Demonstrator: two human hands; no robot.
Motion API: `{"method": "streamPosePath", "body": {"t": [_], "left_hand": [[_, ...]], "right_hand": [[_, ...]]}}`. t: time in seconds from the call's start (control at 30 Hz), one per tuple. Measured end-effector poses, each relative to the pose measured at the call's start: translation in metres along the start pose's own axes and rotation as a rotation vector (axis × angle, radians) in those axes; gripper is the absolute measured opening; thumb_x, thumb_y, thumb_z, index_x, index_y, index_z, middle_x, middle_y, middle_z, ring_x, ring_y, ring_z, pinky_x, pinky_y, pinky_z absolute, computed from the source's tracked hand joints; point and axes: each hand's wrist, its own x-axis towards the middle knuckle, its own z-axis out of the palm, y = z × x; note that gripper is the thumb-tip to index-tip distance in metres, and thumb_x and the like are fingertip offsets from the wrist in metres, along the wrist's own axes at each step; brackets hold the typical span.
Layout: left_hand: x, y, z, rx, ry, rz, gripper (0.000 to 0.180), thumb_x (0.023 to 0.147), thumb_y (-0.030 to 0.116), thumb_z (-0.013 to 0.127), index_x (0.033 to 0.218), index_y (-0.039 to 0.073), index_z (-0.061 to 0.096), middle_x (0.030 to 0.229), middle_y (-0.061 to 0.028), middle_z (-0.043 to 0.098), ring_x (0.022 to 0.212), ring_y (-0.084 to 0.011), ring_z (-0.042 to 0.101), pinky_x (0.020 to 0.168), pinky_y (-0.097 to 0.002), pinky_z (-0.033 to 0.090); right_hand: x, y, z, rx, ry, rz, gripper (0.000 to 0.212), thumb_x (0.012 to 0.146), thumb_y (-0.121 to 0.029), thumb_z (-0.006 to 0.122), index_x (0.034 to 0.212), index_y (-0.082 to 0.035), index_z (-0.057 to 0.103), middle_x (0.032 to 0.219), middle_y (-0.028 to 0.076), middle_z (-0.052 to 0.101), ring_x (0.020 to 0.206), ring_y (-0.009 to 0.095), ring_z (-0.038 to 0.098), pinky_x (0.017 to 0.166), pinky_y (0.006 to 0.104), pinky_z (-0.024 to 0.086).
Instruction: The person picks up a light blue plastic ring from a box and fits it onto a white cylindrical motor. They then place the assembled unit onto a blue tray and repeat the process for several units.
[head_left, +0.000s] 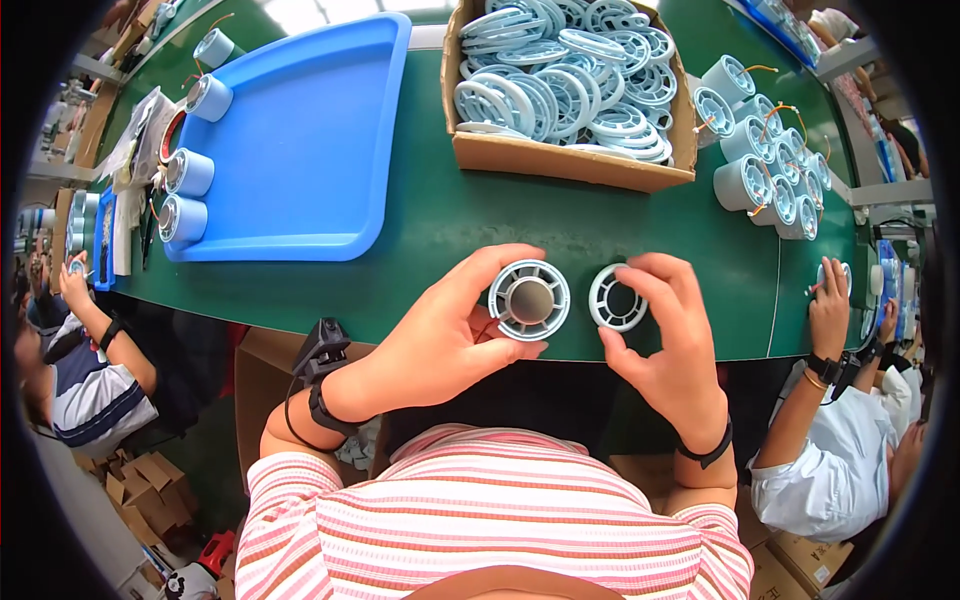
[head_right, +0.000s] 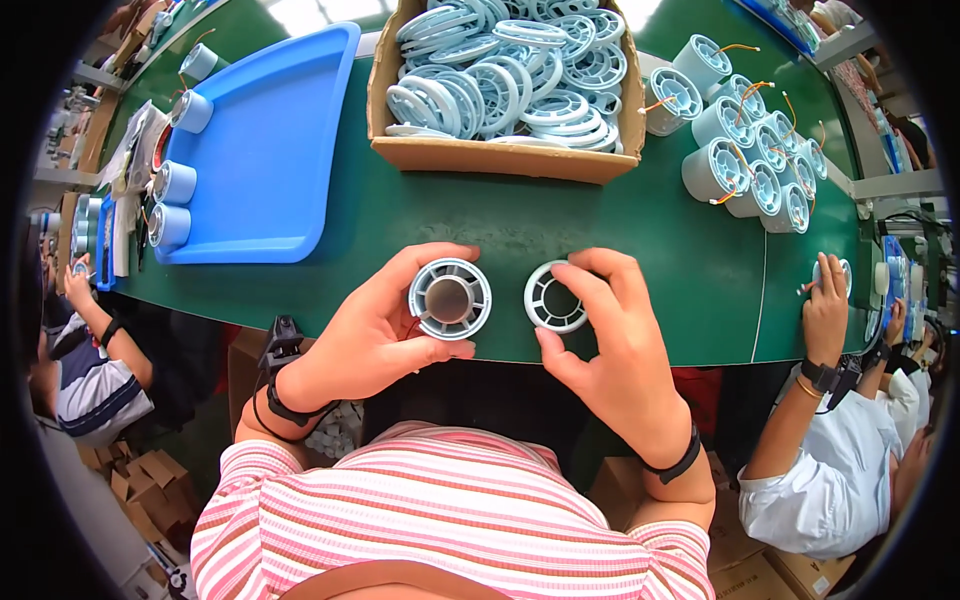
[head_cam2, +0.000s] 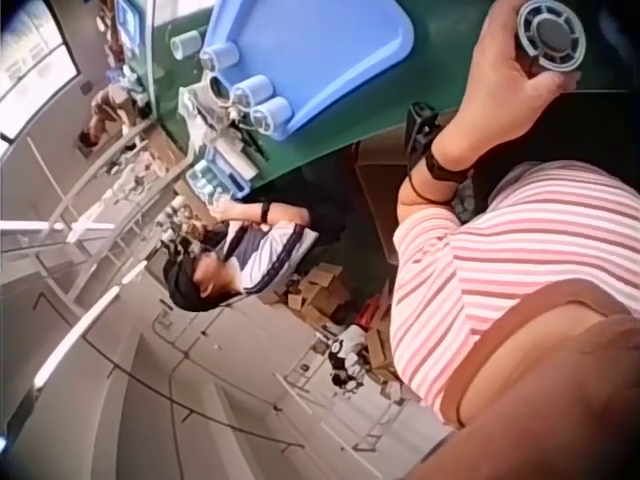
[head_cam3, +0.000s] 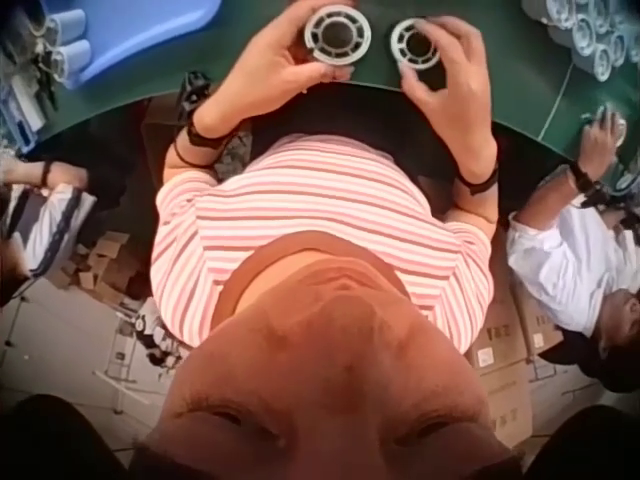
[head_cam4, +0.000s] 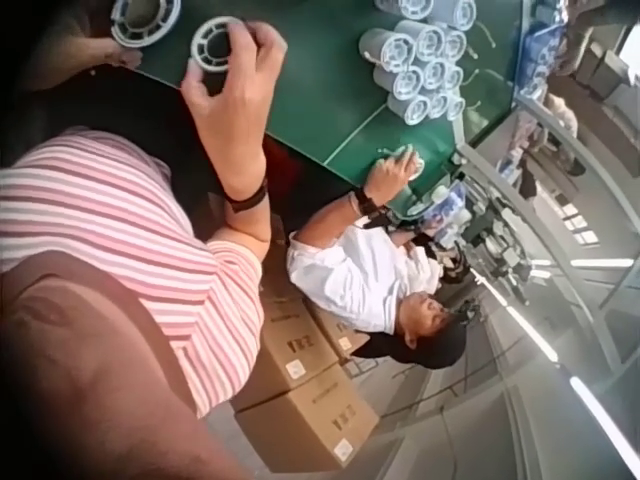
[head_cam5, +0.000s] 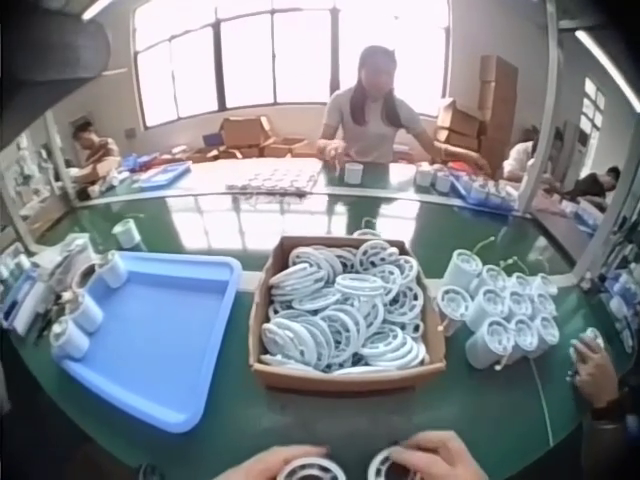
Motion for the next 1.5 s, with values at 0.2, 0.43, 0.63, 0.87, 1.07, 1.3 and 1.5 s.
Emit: {"method": "streamPosePath", "body": {"t": [0.2, 0.43, 0.63, 0.87, 1.07, 1.3, 1.5], "left_hand": [[0.009, -0.017, -0.001, 0.030, -0.050, 0.122, 0.068, 0.089, -0.004, 0.075, 0.149, 0.007, 0.046, 0.138, -0.0104, 0.051, 0.117, -0.0163, 0.063, 0.088, -0.0280, 0.061], [0.008, -0.014, -0.002, 0.039, -0.075, 0.101, 0.067, 0.089, -0.001, 0.074, 0.150, 0.007, 0.048, 0.140, -0.0110, 0.051, 0.118, -0.0185, 0.063, 0.090, -0.0304, 0.060], [0.008, -0.005, -0.002, 0.049, -0.093, 0.076, 0.068, 0.090, -0.005, 0.072, 0.152, 0.006, 0.045, 0.142, -0.0100, 0.051, 0.124, -0.0190, 0.060, 0.097, -0.0317, 0.057], [0.002, -0.001, -0.014, -0.307, -0.220, -0.108, 0.072, 0.094, -0.002, 0.071, 0.157, 0.005, 0.038, 0.151, -0.0075, 0.048, 0.134, -0.0189, 0.054, 0.109, -0.0352, 0.051], [0.007, 0.005, -0.016, -0.308, -0.201, -0.188, 0.067, 0.099, 0.010, 0.070, 0.158, 0.004, 0.038, 0.150, -0.0093, 0.048, 0.132, -0.0176, 0.055, 0.102, -0.0339, 0.055], [-0.002, 0.009, -0.010, -0.053, -0.067, -0.036, 0.060, 0.101, 0.015, 0.070, 0.153, 0.002, 0.044, 0.142, -0.0115, 0.056, 0.118, -0.0177, 0.064, 0.094, -0.0325, 0.057], [-0.030, 0.046, -0.074, 1.214, 0.597, 0.639, 0.035, 0.090, 0.019, 0.079, 0.116, -0.001, 0.067, 0.117, -0.0168, 0.067, 0.096, -0.0340, 0.070, 0.081, -0.0397, 0.056]], "right_hand": [[0.022, -0.038, 0.013, 0.111, 0.119, -0.123, 0.064, 0.067, 0.004, 0.081, 0.129, -0.005, 0.066, 0.130, 0.016, 0.063, 0.115, 0.033, 0.064, 0.095, 0.0406, 0.055], [0.031, -0.037, 0.021, 0.147, -0.030, -0.178, 0.064, 0.068, 0.003, 0.082, 0.129, -0.005, 0.066, 0.128, 0.015, 0.064, 0.115, 0.032, 0.065, 0.094, 0.0385, 0.057], [0.033, -0.032, 0.017, 0.169, -0.055, -0.168, 0.061, 0.069, 0.000, 0.085, 0.126, -0.006, 0.064, 0.128, 0.013, 0.067, 0.113, 0.032, 0.066, 0.098, 0.0413, 0.054], [0.029, -0.026, 0.016, 0.064, -0.075, -0.154, 0.067, 0.070, -0.009, 0.090, 0.127, -0.011, 0.054, 0.129, 0.008, 0.071, 0.112, 0.029, 0.069, 0.108, 0.0511, 0.044], [0.026, -0.025, 0.020, 0.094, -0.067, -0.147, 0.071, 0.069, -0.011, 0.090, 0.130, -0.011, 0.053, 0.129, 0.008, 0.069, 0.113, 0.028, 0.069, 0.108, 0.0546, 0.042], [0.027, -0.029, 0.027, -0.036, -0.042, -0.252, 0.072, 0.066, -0.006, 0.088, 0.133, -0.009, 0.064, 0.129, 0.010, 0.063, 0.117, 0.029, 0.063, 0.105, 0.0528, 0.045], [-0.007, -0.008, -0.020, -0.336, 0.128, 0.072, 0.069, 0.071, 0.010, 0.077, 0.137, -0.006, 0.064, 0.132, 0.014, 0.059, 0.118, 0.031, 0.060, 0.100, 0.0364, 0.049]]}}
